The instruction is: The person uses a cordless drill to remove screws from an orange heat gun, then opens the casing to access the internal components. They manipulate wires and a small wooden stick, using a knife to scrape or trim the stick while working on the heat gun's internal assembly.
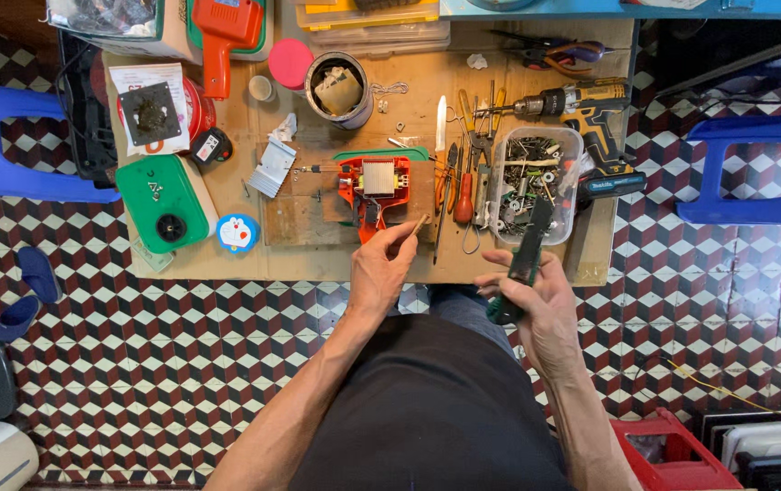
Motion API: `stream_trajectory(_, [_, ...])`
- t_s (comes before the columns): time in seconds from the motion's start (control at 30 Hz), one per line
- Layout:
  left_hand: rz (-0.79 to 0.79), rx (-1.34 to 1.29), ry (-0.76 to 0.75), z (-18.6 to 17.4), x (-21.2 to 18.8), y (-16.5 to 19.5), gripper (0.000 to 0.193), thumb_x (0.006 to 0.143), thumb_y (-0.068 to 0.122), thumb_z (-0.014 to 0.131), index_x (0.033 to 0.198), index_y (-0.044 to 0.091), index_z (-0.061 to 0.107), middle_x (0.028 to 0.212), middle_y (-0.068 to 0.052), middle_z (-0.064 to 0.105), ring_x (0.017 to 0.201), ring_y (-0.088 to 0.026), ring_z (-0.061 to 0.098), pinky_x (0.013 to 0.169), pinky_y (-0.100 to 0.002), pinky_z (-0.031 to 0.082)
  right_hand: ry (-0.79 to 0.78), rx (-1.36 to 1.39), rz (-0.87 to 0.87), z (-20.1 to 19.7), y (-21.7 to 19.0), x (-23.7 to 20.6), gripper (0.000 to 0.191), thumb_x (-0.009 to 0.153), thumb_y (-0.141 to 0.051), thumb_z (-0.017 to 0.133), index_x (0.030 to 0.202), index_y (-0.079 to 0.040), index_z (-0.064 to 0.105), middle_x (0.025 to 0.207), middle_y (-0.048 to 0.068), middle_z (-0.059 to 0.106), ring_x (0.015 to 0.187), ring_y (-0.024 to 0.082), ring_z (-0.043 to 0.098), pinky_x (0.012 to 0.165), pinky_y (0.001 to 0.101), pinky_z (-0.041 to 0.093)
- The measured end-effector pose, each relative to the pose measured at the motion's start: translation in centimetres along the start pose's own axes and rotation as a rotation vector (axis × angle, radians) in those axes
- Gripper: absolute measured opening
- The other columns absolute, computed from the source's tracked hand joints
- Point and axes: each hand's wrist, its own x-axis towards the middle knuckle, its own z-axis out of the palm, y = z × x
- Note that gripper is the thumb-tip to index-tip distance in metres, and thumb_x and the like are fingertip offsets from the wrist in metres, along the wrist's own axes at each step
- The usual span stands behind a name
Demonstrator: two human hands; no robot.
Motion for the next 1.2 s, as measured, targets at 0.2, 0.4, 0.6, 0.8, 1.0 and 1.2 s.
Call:
stream_trajectory(0.2, [0.233, 0.255, 0.086, -0.1, -1.1, 2.9, 0.023, 0.096, 0.014, 0.067, 0.116, 0.008, 0.075, 0.093, -0.009, 0.073, 0.074, -0.017, 0.071, 0.068, -0.030, 0.057, -0.074, -0.309, 0.012, 1.3, 1.1, 2.3, 0.060, 0.098, -0.018, 0.054, 0.155, -0.007, 0.039, 0.100, 0.008, 0.066, 0.071, 0.009, 0.057, 0.066, 0.0243, 0.051])
stream_trajectory(0.4, [0.076, 0.094, 0.026, -0.2, -0.7, 3.5, 0.025, 0.098, 0.016, 0.067, 0.119, 0.006, 0.075, 0.097, -0.010, 0.076, 0.081, -0.013, 0.072, 0.073, -0.029, 0.058, -0.057, -0.313, 0.109, 1.6, 2.6, 3.2, 0.049, 0.109, -0.033, 0.053, 0.145, 0.000, 0.059, 0.090, 0.000, 0.059, 0.075, 0.006, 0.052, 0.067, 0.0205, 0.043])
stream_trajectory(0.6, [-0.235, -0.392, -0.162, -0.3, 0.9, 1.1, 0.036, 0.099, 0.017, 0.063, 0.130, -0.001, 0.068, 0.097, -0.009, 0.076, 0.083, -0.011, 0.070, 0.077, -0.025, 0.060, -0.108, -0.614, 0.116, 2.7, 2.6, 3.6, 0.061, 0.098, -0.028, 0.062, 0.152, -0.008, 0.044, 0.086, 0.000, 0.063, 0.070, 0.009, 0.053, 0.063, 0.0244, 0.046])
stream_trajectory(0.8, [-0.366, -0.551, -0.267, -0.8, 0.7, -0.2, 0.039, 0.099, 0.015, 0.061, 0.134, -0.002, 0.065, 0.105, -0.004, 0.075, 0.086, -0.008, 0.070, 0.081, -0.023, 0.059, -0.259, -0.793, -0.002, 4.4, 2.8, 4.0, 0.077, 0.095, -0.030, 0.066, 0.160, -0.009, 0.029, 0.079, 0.001, 0.064, 0.079, 0.012, 0.061, 0.080, 0.0275, 0.048])
stream_trajectory(1.0, [-0.399, -0.666, -0.371, -1.7, 0.1, 0.1, 0.040, 0.099, 0.013, 0.059, 0.137, -0.001, 0.062, 0.108, -0.002, 0.073, 0.086, -0.008, 0.067, 0.081, -0.022, 0.058, -0.270, -0.877, 0.099, 4.4, 3.2, 4.4, 0.076, 0.093, -0.035, 0.065, 0.160, -0.013, 0.036, 0.070, 0.000, 0.053, 0.070, 0.014, 0.052, 0.072, 0.0308, 0.045])
stream_trajectory(1.2, [-0.432, -0.521, -0.341, -2.8, -0.3, 0.0, 0.037, 0.098, 0.013, 0.060, 0.131, -0.001, 0.067, 0.099, -0.003, 0.074, 0.083, -0.006, 0.068, 0.078, -0.020, 0.057, -0.349, -0.941, 0.146, 4.2, 3.8, 5.1, 0.076, 0.093, -0.041, 0.065, 0.159, -0.014, 0.036, 0.068, -0.001, 0.043, 0.065, 0.013, 0.047, 0.065, 0.0312, 0.042])
